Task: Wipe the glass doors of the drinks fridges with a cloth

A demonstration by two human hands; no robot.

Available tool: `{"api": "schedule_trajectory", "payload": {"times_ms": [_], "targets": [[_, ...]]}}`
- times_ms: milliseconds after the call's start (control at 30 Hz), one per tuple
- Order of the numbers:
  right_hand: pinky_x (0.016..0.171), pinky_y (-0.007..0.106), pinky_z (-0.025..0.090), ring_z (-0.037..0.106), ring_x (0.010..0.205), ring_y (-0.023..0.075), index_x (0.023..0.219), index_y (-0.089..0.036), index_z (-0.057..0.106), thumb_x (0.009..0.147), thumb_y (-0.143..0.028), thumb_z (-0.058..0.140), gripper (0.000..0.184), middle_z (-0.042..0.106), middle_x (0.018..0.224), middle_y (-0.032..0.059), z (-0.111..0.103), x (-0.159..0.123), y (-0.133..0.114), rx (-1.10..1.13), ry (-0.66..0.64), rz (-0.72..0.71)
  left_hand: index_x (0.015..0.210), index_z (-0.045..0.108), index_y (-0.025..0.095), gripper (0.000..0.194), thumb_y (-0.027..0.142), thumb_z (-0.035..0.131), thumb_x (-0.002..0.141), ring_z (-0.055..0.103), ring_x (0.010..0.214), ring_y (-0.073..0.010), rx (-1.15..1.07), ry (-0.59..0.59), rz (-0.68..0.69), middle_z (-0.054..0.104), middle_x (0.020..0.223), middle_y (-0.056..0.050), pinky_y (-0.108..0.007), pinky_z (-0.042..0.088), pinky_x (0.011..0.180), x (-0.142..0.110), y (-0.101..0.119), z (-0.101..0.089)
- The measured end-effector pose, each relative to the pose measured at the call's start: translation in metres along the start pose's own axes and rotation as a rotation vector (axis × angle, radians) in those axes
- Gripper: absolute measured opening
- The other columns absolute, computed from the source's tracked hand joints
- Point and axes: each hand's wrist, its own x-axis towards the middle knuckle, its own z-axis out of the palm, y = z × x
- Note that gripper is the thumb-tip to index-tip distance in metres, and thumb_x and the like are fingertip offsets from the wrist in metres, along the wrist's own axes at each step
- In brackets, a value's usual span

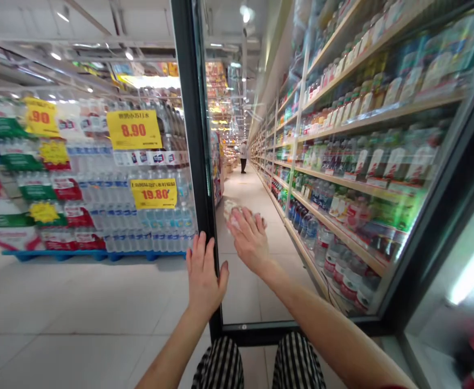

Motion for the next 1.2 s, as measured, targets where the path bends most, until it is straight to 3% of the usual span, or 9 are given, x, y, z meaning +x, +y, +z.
{"api": "schedule_trajectory", "payload": {"times_ms": [167,367,567,733,900,933,1067,1100,1200], "targets": [[0.11,0.042,0.022,0.029,0.133,0.0215,0.115,-0.017,0.056,0.085,-0.02,0.047,0.031,0.045,0.137,0.0063,-0.001,-0.001,0.002,0.027,-0.064,-0.291,0.138,0.023,0.015,0.064,0.02,0.05,0.081,0.019,0.136,-0.0271,-0.003,0.019,0.03,0.029,0.143,-0.018,-0.05,0.02,0.107,0.013,0.001,0.0],[0.109,0.046,0.02,0.021,0.136,0.0227,0.118,-0.023,0.054,0.085,-0.017,0.045,0.035,0.043,0.139,0.0063,-0.003,0.04,0.015,-0.023,0.063,0.026,0.139,0.021,0.016,0.064,0.022,0.049,0.082,0.016,0.137,-0.0263,0.005,0.067,0.047,0.026,0.145,-0.017,-0.049,0.017,0.108,0.038,0.005,0.001],[0.11,0.043,0.02,0.027,0.134,0.0212,0.114,-0.019,0.056,0.085,-0.019,0.046,0.031,0.045,0.137,0.0054,-0.003,0.03,0.02,0.002,-0.007,-0.263,0.139,0.021,0.016,0.063,0.023,0.048,0.082,0.018,0.136,-0.0254,-0.009,0.089,0.054,0.027,0.145,-0.017,-0.049,0.017,0.109,0.054,0.007,0.002],[0.109,0.047,0.02,0.021,0.136,0.0229,0.121,-0.023,0.052,0.086,-0.02,0.043,0.036,0.041,0.139,0.0063,-0.005,0.075,0.032,-0.065,0.094,-0.031,0.139,0.021,0.017,0.061,0.026,0.046,0.084,0.016,0.137,-0.0246,-0.028,0.112,0.048,0.025,0.145,-0.016,-0.048,0.015,0.109,0.062,0.004,-0.001],[0.11,0.042,0.022,0.023,0.136,0.0202,0.12,-0.022,0.052,0.088,-0.023,0.041,0.034,0.042,0.139,0.0028,-0.009,0.09,0.036,-0.058,0.0,-0.31,0.139,0.022,0.017,0.058,0.027,0.042,0.086,0.019,0.136,-0.0233,-0.046,0.132,0.066,0.026,0.145,-0.015,-0.046,0.014,0.11,0.078,0.001,-0.006],[0.11,0.042,0.022,0.023,0.136,0.0197,0.12,-0.023,0.052,0.088,-0.022,0.041,0.034,0.042,0.139,0.0024,-0.01,0.095,0.039,-0.056,0.006,-0.309,0.139,0.021,0.017,0.058,0.028,0.042,0.086,0.018,0.136,-0.0234,-0.048,0.138,0.074,0.025,0.146,-0.015,-0.046,0.013,0.11,0.083,0.001,-0.007],[0.108,0.048,0.021,0.019,0.137,0.023,0.122,-0.024,0.05,0.087,-0.02,0.041,0.036,0.037,0.142,0.0071,-0.018,0.12,0.049,-0.1,0.131,0.078,0.14,0.02,0.019,0.059,0.028,0.042,0.086,0.016,0.137,-0.0237,-0.062,0.174,0.091,0.022,0.147,-0.014,-0.046,0.013,0.11,0.103,0.005,-0.01],[0.108,0.048,0.021,0.019,0.137,0.0235,0.122,-0.023,0.05,0.087,-0.021,0.041,0.036,0.037,0.142,0.0077,-0.02,0.123,0.051,-0.111,0.14,0.099,0.14,0.02,0.019,0.059,0.028,0.042,0.087,0.016,0.137,-0.0238,-0.066,0.185,0.095,0.022,0.147,-0.014,-0.047,0.013,0.11,0.108,0.007,-0.011],[0.109,0.044,0.022,0.022,0.136,0.021,0.119,-0.026,0.052,0.086,-0.023,0.043,0.034,0.041,0.139,0.0039,-0.026,0.114,0.06,-0.114,0.079,-0.132,0.139,0.02,0.018,0.058,0.028,0.042,0.087,0.017,0.137,-0.0235,-0.072,0.202,0.123,0.023,0.146,-0.015,-0.046,0.013,0.11,0.117,0.013,-0.012]]}}
